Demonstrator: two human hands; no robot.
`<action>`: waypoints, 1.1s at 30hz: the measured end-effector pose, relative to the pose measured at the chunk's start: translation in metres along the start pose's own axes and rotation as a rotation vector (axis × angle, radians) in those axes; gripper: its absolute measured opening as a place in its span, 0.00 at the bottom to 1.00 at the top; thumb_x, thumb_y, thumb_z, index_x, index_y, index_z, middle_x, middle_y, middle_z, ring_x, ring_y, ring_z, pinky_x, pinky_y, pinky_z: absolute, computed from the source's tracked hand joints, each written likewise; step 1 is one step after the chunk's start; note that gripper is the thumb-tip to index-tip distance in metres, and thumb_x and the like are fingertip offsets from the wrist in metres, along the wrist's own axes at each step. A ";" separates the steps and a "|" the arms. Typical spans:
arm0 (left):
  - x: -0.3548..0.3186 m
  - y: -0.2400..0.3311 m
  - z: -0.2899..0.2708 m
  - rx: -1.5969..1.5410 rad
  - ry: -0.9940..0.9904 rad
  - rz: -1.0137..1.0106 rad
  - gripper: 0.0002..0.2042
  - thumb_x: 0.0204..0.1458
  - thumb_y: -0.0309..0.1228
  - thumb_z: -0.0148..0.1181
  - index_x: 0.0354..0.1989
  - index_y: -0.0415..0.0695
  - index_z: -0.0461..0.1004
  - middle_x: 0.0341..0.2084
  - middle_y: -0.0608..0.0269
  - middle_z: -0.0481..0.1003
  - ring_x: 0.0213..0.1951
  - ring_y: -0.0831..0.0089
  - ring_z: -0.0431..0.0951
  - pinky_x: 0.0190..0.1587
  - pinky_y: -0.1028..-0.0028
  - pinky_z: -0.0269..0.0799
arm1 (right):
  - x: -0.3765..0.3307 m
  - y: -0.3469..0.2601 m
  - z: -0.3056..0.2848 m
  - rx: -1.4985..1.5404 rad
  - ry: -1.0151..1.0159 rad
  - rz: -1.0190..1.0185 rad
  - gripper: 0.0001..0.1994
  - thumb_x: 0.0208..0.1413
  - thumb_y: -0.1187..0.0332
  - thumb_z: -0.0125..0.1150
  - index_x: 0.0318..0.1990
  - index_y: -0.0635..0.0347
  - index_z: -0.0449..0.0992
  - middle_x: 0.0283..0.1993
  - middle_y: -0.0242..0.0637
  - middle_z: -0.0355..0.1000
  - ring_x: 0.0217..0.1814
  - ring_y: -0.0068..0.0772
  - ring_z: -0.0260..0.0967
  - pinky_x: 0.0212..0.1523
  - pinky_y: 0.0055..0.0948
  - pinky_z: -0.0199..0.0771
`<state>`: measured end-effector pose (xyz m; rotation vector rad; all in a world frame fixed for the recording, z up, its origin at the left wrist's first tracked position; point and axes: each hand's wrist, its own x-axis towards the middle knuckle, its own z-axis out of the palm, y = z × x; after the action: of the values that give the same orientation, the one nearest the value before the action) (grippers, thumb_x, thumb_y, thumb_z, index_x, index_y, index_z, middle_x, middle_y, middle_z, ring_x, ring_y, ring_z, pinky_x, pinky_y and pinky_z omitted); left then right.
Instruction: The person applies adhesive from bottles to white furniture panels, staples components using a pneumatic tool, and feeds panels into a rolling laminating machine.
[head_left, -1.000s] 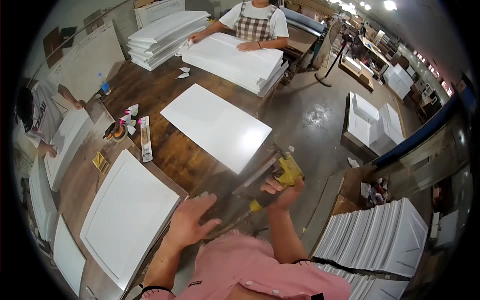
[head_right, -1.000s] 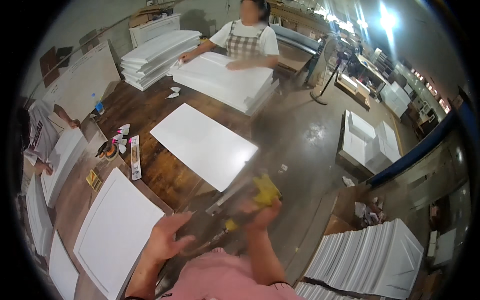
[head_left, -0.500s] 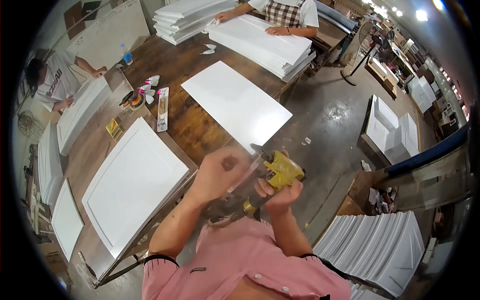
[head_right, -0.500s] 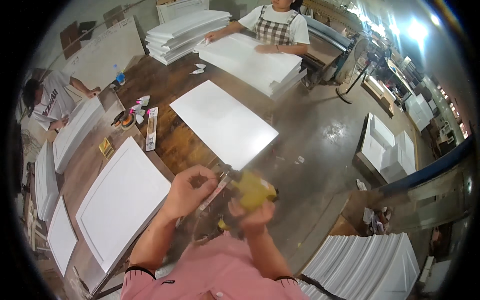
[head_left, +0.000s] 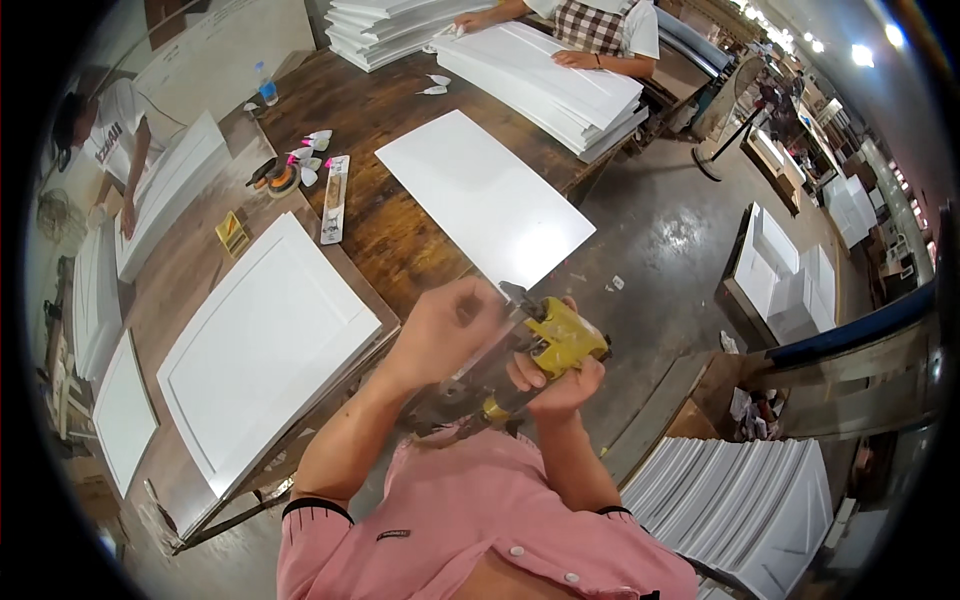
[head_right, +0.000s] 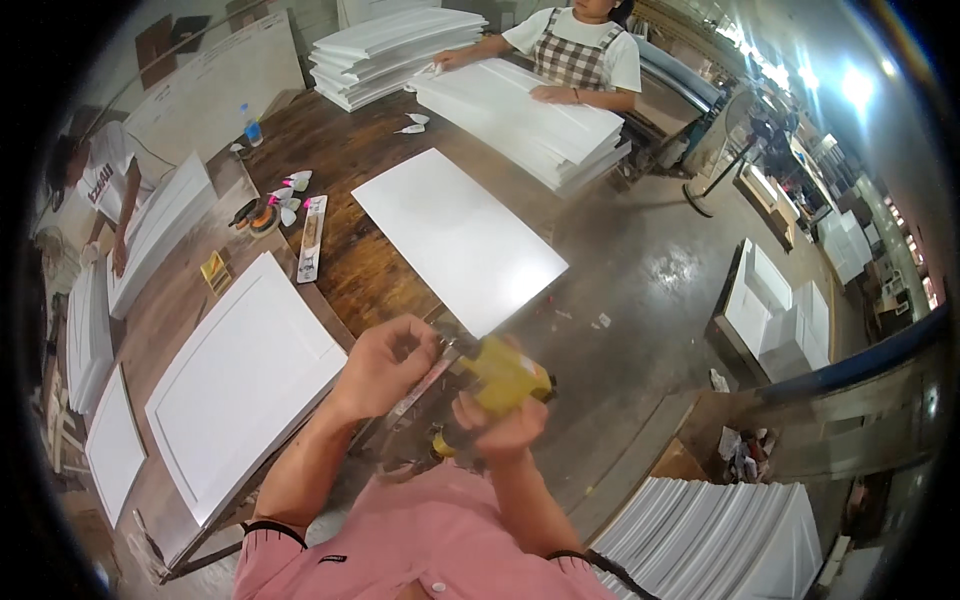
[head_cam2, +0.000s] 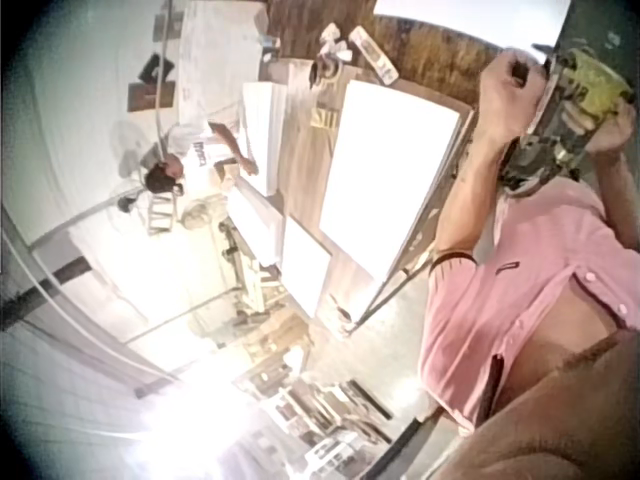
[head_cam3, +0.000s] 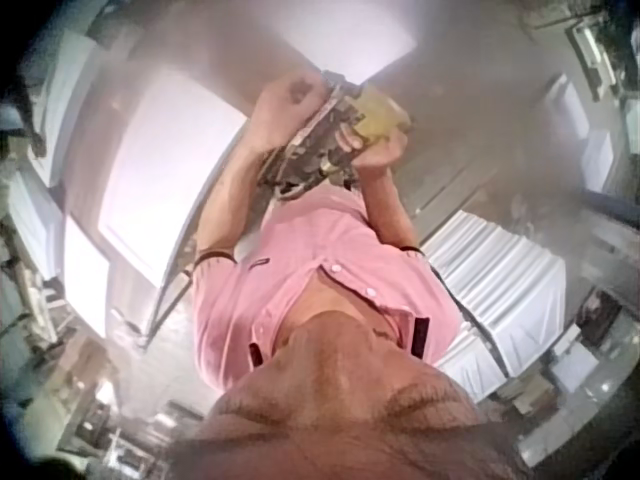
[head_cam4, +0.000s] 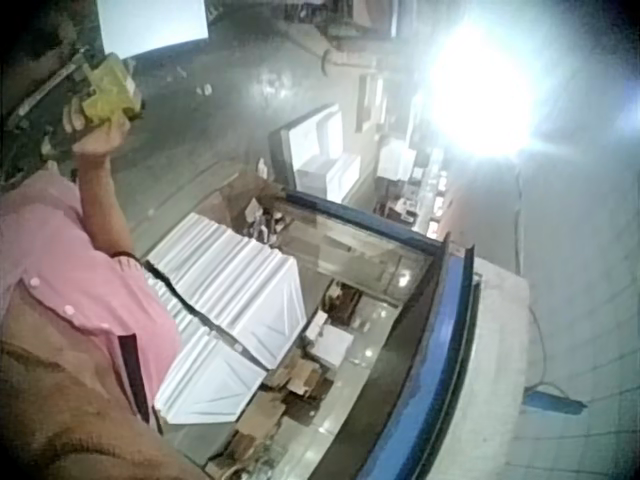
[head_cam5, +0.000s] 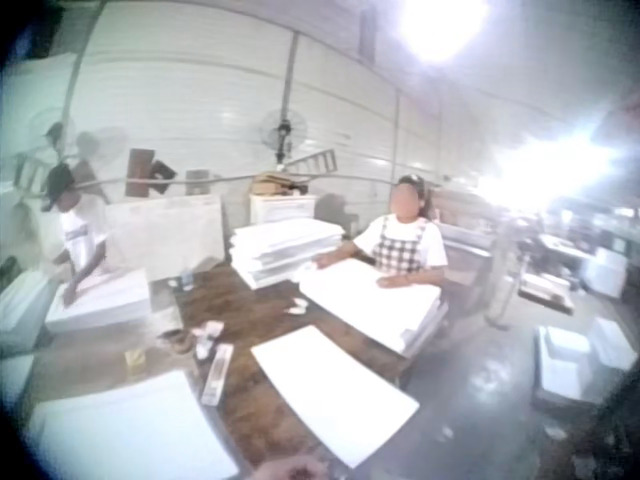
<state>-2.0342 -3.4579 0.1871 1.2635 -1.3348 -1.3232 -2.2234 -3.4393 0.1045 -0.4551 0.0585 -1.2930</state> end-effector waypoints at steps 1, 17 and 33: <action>-0.005 0.006 -0.001 0.027 0.000 -0.022 0.03 0.62 0.26 0.59 0.36 0.40 0.75 0.30 0.74 0.74 0.31 0.88 0.70 0.34 0.82 0.68 | 0.001 0.000 0.001 0.012 0.028 -0.007 0.36 0.57 0.46 0.51 0.74 0.42 0.55 0.60 0.42 0.69 0.23 0.26 0.60 0.25 0.28 0.61; -0.017 0.002 -0.005 0.009 0.068 0.070 0.05 0.58 0.28 0.61 0.34 0.40 0.77 0.28 0.71 0.76 0.29 0.89 0.71 0.31 0.81 0.68 | 0.003 0.004 -0.022 0.107 0.047 0.082 0.37 0.57 0.41 0.42 0.75 0.36 0.53 0.60 0.36 0.68 0.27 0.28 0.58 0.28 0.31 0.57; 0.009 0.009 -0.011 0.130 0.014 0.094 0.09 0.58 0.31 0.61 0.37 0.37 0.79 0.28 0.60 0.79 0.29 0.80 0.76 0.34 0.74 0.74 | 0.008 0.017 0.001 0.028 0.201 0.072 0.32 0.58 0.41 0.43 0.58 0.57 0.70 0.44 0.32 0.73 0.19 0.15 0.53 0.21 0.19 0.54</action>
<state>-2.0258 -3.4692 0.1958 1.2782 -1.4724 -1.1769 -2.2056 -3.4430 0.1006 -0.2950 0.2231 -1.2640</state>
